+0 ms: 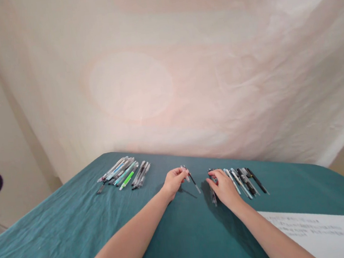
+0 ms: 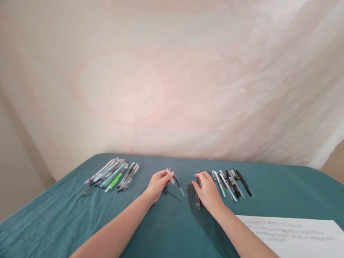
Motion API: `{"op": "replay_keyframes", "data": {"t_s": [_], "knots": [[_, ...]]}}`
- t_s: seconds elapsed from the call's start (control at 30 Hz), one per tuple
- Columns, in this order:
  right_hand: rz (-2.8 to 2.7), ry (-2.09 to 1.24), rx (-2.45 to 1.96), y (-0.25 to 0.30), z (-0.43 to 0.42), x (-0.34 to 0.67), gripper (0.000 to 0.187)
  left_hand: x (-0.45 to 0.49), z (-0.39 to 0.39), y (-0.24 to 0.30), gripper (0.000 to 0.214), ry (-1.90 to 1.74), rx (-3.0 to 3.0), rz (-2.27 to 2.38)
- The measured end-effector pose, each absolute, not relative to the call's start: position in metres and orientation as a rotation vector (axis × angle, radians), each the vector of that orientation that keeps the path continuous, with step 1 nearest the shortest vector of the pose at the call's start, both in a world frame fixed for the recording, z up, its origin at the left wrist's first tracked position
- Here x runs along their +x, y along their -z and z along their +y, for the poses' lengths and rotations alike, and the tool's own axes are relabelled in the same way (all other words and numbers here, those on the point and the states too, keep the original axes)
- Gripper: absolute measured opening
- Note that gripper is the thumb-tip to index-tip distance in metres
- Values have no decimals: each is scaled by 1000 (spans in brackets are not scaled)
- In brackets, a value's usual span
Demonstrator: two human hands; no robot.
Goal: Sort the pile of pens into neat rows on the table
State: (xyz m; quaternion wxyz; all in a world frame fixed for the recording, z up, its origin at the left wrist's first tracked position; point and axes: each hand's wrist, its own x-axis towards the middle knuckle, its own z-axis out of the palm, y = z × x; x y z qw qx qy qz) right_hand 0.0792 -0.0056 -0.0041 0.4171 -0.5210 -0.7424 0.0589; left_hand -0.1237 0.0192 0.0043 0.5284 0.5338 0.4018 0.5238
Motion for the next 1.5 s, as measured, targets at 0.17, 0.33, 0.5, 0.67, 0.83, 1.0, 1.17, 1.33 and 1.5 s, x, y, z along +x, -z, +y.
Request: {"op": "replay_keyframes", "data": {"t_s": [0.17, 0.33, 0.5, 0.67, 0.83, 1.0, 1.17, 1.33, 1.5], "knots": [[-1927, -204, -1289, -7, -13, 78, 17, -122, 21, -3, 28, -1224, 1290, 977], [-1990, -319, -1209, -21, -27, 63, 21, -118, 16, -5, 27, -1183, 1325, 979], [-1956, -441, -1206, -20, -34, 51, 15, -106, 6, -7, 28, -1141, 1332, 960], [-1880, -585, -1233, -12, -32, 50, 13, -102, 4, -6, 33, -1130, 1362, 940], [-1860, -519, -1316, -13, -25, 58, 18, -104, 6, -3, 34, -1137, 1358, 964], [-1887, -301, -1528, -11, -17, 68, 21, -104, 8, -1, 34, -1123, 1397, 986], [-1927, -188, -1658, -9, -14, 67, 20, -101, 5, -2, 31, -1057, 1495, 994], [-1944, -135, -1719, -10, -14, 66, 19, -97, 2, -4, 26, -1022, 1578, 1064], [-1960, -90, -1742, -12, -16, 71, 16, -92, 8, -6, 18, -854, 1494, 1286]]}}
